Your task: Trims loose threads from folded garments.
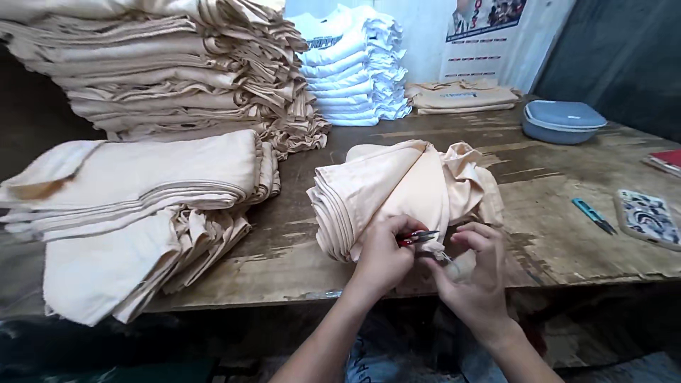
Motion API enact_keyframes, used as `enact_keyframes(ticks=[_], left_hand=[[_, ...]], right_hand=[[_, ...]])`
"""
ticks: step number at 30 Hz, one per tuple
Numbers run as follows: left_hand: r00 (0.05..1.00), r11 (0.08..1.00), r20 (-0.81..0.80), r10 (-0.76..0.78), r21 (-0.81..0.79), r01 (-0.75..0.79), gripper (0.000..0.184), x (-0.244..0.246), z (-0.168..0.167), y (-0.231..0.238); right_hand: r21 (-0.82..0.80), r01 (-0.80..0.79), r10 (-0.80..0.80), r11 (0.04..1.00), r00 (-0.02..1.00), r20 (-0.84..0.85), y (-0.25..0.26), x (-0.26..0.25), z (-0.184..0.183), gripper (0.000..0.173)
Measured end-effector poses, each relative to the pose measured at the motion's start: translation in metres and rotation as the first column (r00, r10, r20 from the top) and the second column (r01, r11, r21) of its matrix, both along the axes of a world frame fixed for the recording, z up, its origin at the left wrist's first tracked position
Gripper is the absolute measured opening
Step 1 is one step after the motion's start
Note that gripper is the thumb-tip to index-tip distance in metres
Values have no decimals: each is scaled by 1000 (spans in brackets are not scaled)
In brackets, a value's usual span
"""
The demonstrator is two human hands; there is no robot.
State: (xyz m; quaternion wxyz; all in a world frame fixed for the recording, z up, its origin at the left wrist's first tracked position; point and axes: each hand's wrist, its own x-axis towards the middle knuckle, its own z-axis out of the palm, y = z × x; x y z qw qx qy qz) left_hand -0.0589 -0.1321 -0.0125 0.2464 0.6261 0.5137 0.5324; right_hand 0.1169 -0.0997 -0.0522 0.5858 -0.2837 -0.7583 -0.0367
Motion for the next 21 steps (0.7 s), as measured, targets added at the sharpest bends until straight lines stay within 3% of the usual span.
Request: enact_keyframes(ticks=[2,3,7,10,12,14,15,16,17,18,19,21], left_hand=[[999,999,36,-19,-33,20,12,0,2,2],[999,998,46,-21,-51,24,11,0,3,2],[999,997,38,-34,-68,36,10,-5,4,1],[999,998,22,-41,-42,42,10,-4,2,-2],[999,999,24,-32,-38,33,12,-3,1,-2],[999,999,21,-32,-20,32,15,-2,-1,-3],[999,999,18,-34,-9,34,16,-2,-2,-2],[999,999,18,-36,1,36,16,-2,-2,-2],[999,999,20,-37,9,37,16,-1,-2,-1],[999,999,22,-36,16,36,16,0,-3,0],[999,999,21,-32,21,31,15,0,-3,1],[999,999,22,-29,29,28,17,1,-5,2]], right_hand=[[22,-24,24,999,999,-24,4,1,-3,23],[27,-51,51,998,998,-21,5,3,-4,18],[57,-108,104,993,992,68,4,28,-2,14],[79,28,-24,996,998,-56,-9,81,-5,10],[-18,126,-127,992,971,-201,-12,123,-27,8],[-240,213,-275,947,924,-265,-11,163,-71,11],[-414,290,-399,863,894,-205,-13,180,-96,17],[-627,354,-516,694,852,-89,-15,192,-119,24],[-827,354,-572,436,818,49,-18,198,-135,31],[-951,288,-561,113,808,178,-18,198,-143,35],[-968,172,-466,-182,852,239,-17,203,-149,40],[-946,-79,-216,-315,976,-9,-10,249,-196,50]])
